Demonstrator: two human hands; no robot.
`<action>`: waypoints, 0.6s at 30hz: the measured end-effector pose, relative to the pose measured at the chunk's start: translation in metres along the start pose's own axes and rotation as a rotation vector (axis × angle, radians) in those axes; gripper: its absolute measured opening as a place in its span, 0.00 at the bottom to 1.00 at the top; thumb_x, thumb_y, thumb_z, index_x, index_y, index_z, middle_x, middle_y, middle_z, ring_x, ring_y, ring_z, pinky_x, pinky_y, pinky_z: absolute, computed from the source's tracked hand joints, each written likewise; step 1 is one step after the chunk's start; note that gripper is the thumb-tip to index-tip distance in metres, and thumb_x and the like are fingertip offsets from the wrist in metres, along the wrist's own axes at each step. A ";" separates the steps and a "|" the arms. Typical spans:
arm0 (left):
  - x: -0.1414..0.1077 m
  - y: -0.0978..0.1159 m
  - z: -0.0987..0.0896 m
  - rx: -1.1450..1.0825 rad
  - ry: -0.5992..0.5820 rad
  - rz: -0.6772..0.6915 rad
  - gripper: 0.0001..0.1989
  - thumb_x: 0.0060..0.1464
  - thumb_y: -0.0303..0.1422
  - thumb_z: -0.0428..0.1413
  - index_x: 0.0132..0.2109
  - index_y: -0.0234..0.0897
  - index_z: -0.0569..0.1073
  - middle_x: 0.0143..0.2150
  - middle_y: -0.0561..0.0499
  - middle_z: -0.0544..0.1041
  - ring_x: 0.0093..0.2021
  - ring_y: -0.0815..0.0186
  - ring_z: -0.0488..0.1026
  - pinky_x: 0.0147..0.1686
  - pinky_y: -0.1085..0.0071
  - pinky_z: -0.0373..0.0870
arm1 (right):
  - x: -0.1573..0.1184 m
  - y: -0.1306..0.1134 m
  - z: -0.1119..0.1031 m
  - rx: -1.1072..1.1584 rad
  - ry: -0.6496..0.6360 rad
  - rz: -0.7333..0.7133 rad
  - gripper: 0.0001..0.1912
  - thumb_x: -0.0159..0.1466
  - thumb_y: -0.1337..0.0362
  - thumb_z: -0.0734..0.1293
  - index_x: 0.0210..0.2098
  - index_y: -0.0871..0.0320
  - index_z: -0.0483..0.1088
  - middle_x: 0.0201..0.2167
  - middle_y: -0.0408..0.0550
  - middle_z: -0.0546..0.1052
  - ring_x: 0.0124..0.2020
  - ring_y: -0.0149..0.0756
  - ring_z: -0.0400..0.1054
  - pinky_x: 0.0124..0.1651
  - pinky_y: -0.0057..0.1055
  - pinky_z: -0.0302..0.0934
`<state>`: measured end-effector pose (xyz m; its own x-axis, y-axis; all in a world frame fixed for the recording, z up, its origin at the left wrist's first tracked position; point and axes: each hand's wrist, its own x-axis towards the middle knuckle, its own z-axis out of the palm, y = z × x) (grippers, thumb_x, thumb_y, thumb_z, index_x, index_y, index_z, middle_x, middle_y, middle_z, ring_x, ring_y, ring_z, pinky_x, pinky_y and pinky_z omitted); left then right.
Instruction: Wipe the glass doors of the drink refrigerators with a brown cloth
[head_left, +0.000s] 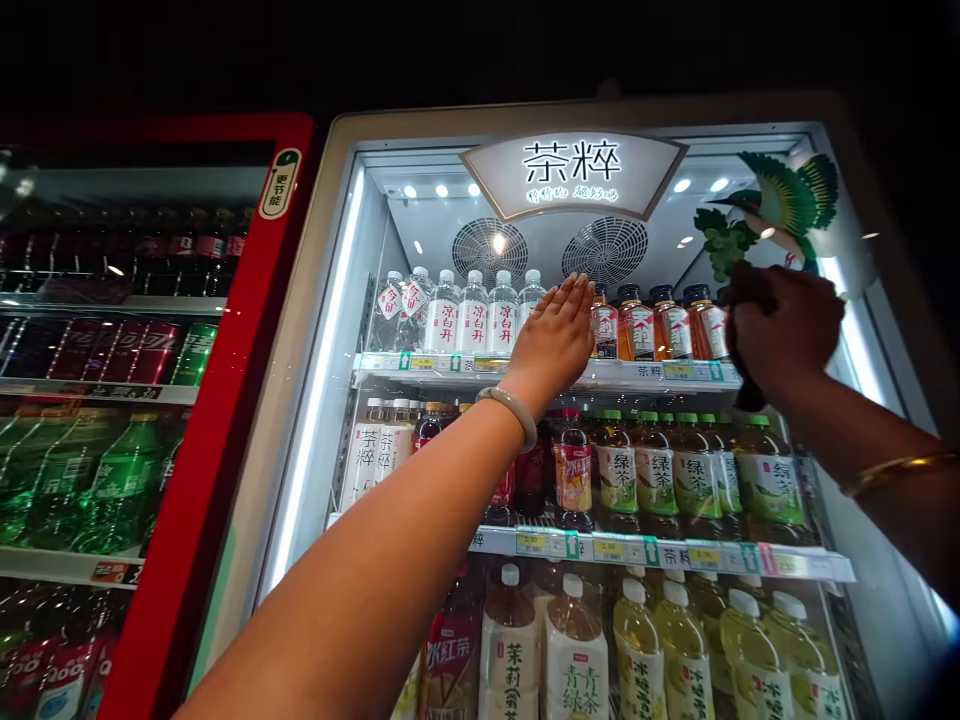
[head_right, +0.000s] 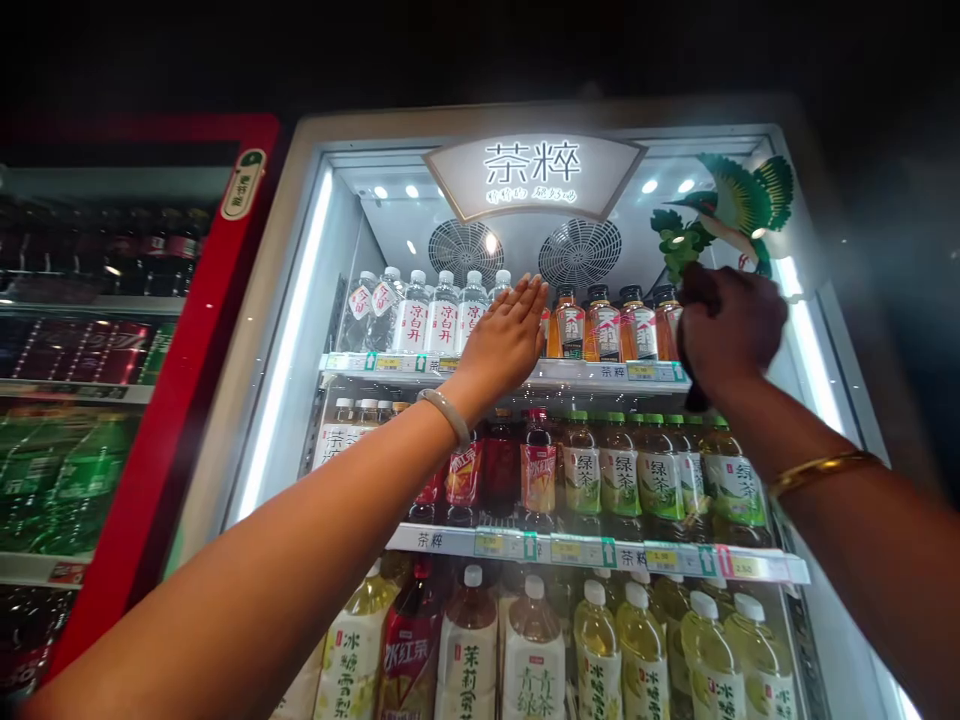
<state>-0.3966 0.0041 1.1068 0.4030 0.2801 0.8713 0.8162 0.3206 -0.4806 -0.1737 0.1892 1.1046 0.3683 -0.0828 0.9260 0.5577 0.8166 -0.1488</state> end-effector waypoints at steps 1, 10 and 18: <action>0.000 0.000 0.000 0.003 -0.004 0.000 0.31 0.73 0.31 0.39 0.78 0.25 0.54 0.81 0.41 0.56 0.82 0.58 0.50 0.81 0.60 0.47 | -0.004 -0.013 0.005 0.031 -0.022 -0.040 0.29 0.62 0.59 0.63 0.61 0.56 0.77 0.61 0.60 0.77 0.63 0.56 0.70 0.66 0.58 0.65; -0.001 -0.001 0.003 -0.044 0.005 0.001 0.31 0.72 0.30 0.39 0.78 0.27 0.55 0.81 0.42 0.56 0.82 0.58 0.49 0.81 0.58 0.47 | -0.037 0.006 -0.034 0.216 -0.246 -0.358 0.24 0.64 0.56 0.64 0.58 0.47 0.79 0.62 0.47 0.78 0.68 0.48 0.68 0.75 0.52 0.60; -0.012 0.012 0.008 -0.058 0.046 -0.048 0.31 0.73 0.32 0.43 0.78 0.30 0.56 0.82 0.39 0.53 0.82 0.54 0.48 0.81 0.53 0.47 | -0.058 -0.051 -0.007 0.189 -0.203 -0.347 0.26 0.65 0.62 0.66 0.62 0.45 0.75 0.67 0.45 0.74 0.70 0.49 0.65 0.75 0.56 0.61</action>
<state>-0.3953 0.0115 1.0899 0.3809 0.2232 0.8973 0.8569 0.2795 -0.4332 -0.2182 0.1483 1.0565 0.0188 -0.2720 0.9621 0.4693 0.8521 0.2317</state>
